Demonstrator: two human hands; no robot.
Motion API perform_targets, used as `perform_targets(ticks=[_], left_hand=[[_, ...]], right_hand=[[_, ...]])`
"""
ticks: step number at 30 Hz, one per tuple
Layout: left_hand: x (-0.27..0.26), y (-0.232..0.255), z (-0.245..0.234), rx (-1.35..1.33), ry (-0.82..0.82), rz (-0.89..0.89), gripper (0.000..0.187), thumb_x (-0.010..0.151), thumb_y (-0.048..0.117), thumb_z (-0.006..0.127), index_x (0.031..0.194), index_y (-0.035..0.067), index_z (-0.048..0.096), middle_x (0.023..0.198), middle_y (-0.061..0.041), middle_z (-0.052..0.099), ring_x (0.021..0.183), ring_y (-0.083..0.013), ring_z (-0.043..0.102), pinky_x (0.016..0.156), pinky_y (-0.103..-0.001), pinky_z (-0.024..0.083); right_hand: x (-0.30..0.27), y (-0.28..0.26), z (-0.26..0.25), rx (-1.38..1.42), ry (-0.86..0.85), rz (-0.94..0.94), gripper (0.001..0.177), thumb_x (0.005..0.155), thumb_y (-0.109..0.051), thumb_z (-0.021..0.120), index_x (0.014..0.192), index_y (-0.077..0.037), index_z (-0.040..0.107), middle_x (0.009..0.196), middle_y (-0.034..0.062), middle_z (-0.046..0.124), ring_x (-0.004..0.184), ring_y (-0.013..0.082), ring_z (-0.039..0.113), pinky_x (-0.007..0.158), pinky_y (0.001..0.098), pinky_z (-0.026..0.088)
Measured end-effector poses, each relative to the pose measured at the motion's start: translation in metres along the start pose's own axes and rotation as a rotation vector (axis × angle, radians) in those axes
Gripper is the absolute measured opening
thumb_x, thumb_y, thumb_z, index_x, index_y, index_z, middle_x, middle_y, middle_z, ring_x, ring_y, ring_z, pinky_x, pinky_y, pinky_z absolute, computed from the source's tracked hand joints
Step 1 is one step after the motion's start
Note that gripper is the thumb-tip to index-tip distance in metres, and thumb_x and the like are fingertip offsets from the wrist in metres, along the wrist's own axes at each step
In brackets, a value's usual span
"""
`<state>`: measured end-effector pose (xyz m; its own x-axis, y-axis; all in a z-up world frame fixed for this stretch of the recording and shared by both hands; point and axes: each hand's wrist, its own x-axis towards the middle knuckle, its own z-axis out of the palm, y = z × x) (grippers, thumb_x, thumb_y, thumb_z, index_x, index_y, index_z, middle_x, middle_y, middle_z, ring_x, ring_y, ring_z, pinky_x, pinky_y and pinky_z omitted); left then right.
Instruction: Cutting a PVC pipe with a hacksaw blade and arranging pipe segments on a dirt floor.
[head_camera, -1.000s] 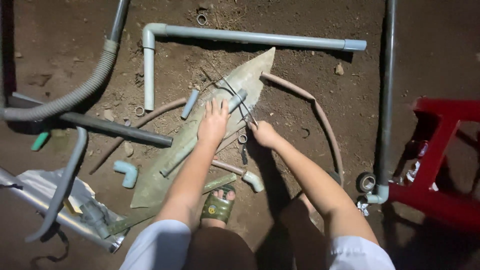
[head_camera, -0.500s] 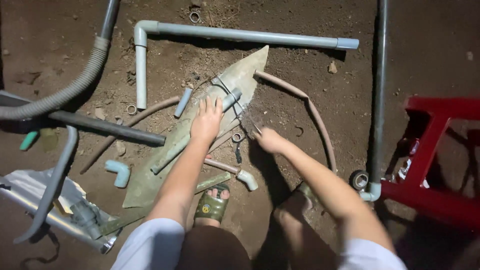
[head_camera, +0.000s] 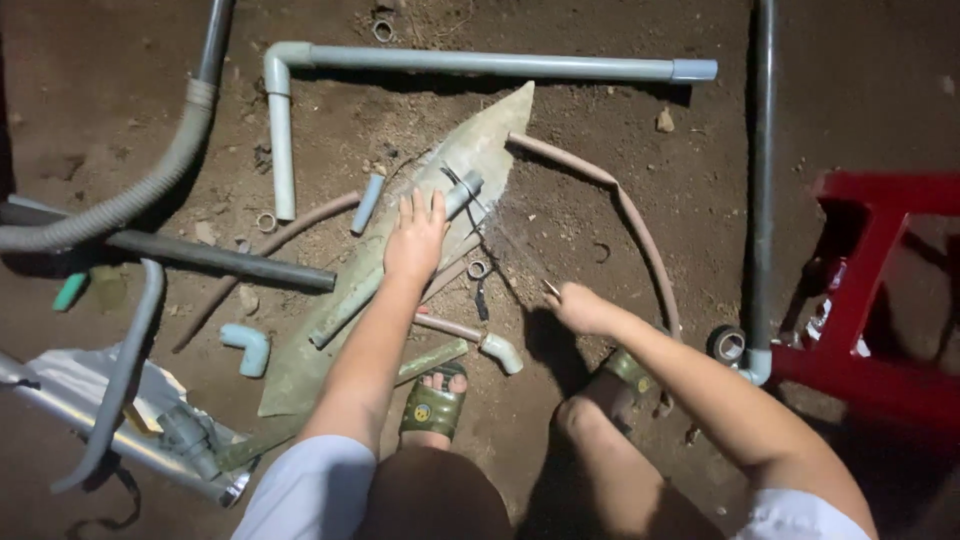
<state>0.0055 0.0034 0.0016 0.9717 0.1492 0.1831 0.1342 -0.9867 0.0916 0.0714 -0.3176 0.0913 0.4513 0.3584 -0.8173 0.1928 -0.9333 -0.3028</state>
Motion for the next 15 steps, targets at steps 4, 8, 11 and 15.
perform_targets(ticks=[4, 8, 11, 15], left_hand=[[-0.001, 0.000, 0.010, -0.005, -0.021, -0.004, 0.061, 0.108, 0.042, 0.060, 0.158, 0.008, 0.050, 0.145, -0.035, 0.061, 0.131, -0.0538, 0.062, 0.100, -0.054, 0.061], [0.003, -0.008, 0.005, 0.005, -0.018, -0.014, 0.062, 0.108, 0.044, 0.061, 0.157, 0.007, 0.052, 0.144, -0.035, 0.061, 0.132, -0.0534, 0.062, 0.099, -0.052, 0.062], [0.002, 0.001, -0.005, -0.035, -0.057, -0.035, 0.062, 0.108, 0.043, 0.061, 0.157, 0.008, 0.051, 0.145, -0.034, 0.060, 0.133, -0.0529, 0.061, 0.101, -0.052, 0.061], [0.001, 0.001, -0.011, -0.051, -0.081, -0.054, 0.063, 0.108, 0.041, 0.061, 0.160, 0.008, 0.050, 0.145, -0.034, 0.061, 0.134, -0.0528, 0.061, 0.103, -0.053, 0.060]], right_hand=[[0.100, -0.036, -0.009, 0.016, 0.020, -0.086, 0.055, 0.107, -0.038, 0.051, 0.096, 0.009, 0.077, 0.099, 0.0371, 0.076, 0.108, 0.0509, 0.075, 0.091, 0.0638, 0.059], [0.144, -0.066, -0.004, 0.059, 0.118, -0.156, 0.056, 0.107, -0.039, 0.048, 0.093, 0.007, 0.077, 0.095, 0.0344, 0.076, 0.106, 0.0490, 0.075, 0.091, 0.0606, 0.059], [0.078, -0.035, 0.004, 0.065, 0.093, -0.106, 0.055, 0.108, -0.037, 0.049, 0.094, 0.009, 0.077, 0.094, 0.0371, 0.075, 0.104, 0.0516, 0.075, 0.089, 0.0621, 0.059], [-0.016, 0.017, 0.009, 0.048, 0.008, 0.049, 0.059, 0.105, -0.042, 0.051, 0.095, 0.011, 0.076, 0.100, 0.0383, 0.075, 0.108, 0.0533, 0.073, 0.090, 0.0637, 0.057]])
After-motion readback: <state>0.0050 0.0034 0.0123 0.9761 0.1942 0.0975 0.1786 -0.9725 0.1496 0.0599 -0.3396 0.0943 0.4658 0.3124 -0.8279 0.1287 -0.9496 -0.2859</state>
